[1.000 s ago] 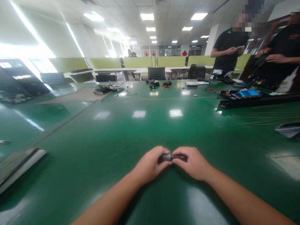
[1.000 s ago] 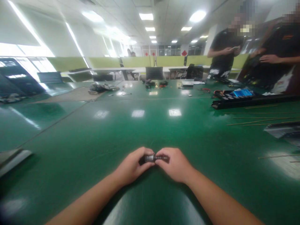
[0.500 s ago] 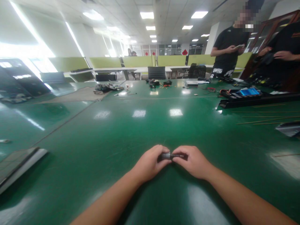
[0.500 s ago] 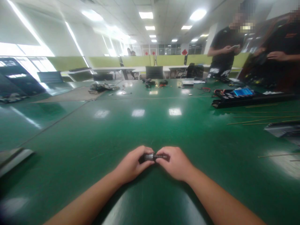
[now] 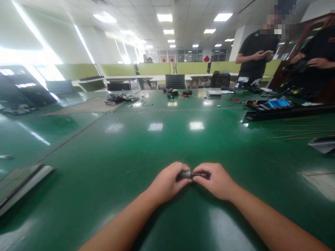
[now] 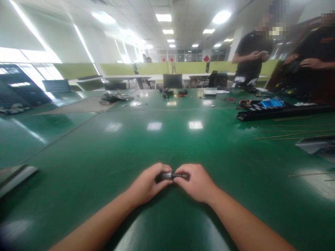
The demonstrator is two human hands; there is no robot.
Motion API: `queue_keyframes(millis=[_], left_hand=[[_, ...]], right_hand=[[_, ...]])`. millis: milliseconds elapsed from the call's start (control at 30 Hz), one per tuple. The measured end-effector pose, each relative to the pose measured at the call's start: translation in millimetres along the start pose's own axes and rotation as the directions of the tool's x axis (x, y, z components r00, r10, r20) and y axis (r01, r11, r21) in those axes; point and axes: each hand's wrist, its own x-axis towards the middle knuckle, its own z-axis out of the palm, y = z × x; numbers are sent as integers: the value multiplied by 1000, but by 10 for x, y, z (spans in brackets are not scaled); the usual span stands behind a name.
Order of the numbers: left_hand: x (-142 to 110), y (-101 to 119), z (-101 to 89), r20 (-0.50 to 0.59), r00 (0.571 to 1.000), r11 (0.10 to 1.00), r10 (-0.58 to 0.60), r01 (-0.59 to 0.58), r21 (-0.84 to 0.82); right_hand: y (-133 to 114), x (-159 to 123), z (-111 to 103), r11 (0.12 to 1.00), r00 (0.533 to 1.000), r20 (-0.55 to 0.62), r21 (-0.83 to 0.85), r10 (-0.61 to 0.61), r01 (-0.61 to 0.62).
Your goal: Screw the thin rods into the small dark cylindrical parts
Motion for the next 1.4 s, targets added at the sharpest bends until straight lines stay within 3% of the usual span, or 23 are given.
queue_keyframes(millis=[733, 1400], left_hand=[[-16, -8, 2, -26, 999, 999, 36, -36, 15], [-8, 25, -22, -27, 999, 1000, -22, 22, 10]], right_hand=[[-7, 7, -18, 1000, 1000, 10, 7, 5, -5], [-13, -6, -13, 999, 999, -1, 14, 37, -37]])
